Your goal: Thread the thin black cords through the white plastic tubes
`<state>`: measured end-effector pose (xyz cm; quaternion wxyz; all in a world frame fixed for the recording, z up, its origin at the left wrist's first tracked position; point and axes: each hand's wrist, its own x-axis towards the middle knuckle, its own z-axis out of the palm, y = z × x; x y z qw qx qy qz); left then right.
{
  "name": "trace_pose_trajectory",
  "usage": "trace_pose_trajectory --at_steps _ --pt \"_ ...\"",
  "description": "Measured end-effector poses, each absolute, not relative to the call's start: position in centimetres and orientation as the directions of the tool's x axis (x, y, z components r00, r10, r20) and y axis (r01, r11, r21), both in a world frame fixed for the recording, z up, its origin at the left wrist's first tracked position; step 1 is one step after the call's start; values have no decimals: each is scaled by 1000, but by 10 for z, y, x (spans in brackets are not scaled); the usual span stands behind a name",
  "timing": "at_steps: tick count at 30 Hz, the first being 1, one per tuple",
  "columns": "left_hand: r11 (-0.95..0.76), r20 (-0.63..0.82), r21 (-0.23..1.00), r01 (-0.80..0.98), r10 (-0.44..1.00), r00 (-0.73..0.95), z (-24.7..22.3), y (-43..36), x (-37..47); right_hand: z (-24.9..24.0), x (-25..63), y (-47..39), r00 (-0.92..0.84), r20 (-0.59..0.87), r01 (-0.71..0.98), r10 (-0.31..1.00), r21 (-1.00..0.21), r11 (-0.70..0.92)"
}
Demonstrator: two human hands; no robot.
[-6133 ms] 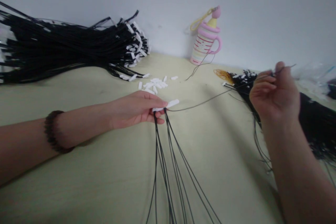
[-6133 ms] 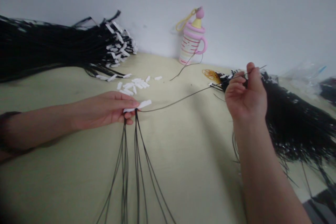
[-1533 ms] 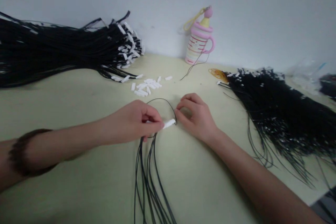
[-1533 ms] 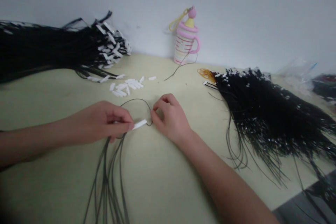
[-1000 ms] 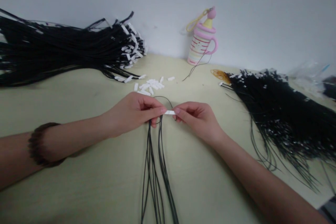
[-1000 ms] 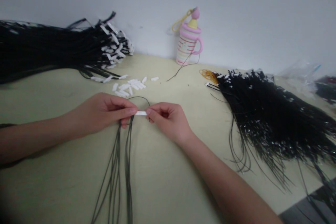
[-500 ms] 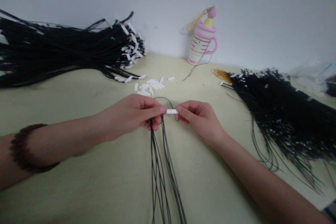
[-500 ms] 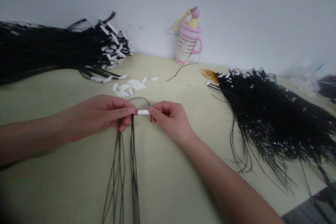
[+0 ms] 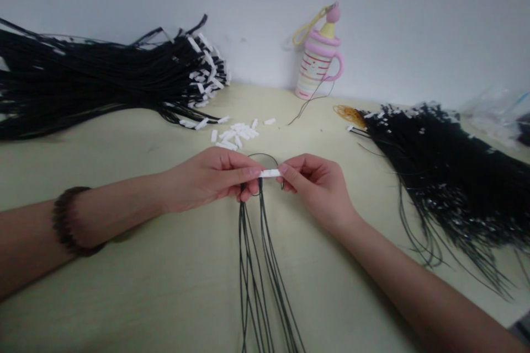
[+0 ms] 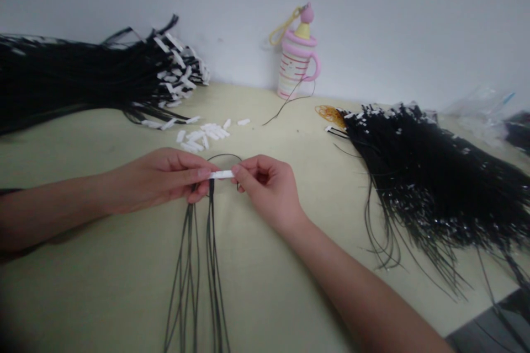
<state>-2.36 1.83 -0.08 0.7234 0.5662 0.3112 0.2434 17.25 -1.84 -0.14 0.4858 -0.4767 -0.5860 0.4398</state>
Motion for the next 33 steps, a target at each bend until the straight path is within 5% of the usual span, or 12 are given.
trace_pose_trajectory --at_steps 17,23,28,33 --pt "176 -223 975 136 748 625 4 16 -23 -6 174 -19 -171 257 175 951 -942 286" --pt "228 -233 970 81 790 567 5 14 -20 7 173 -34 -105 591 558 800 -630 539" --pt "245 -218 969 36 778 589 2 15 -20 9 160 -45 -373 371 486 850 -703 520" --pt "269 -208 963 -12 770 604 0 17 -21 -1 154 -45 -351 181 406 919 -855 323"
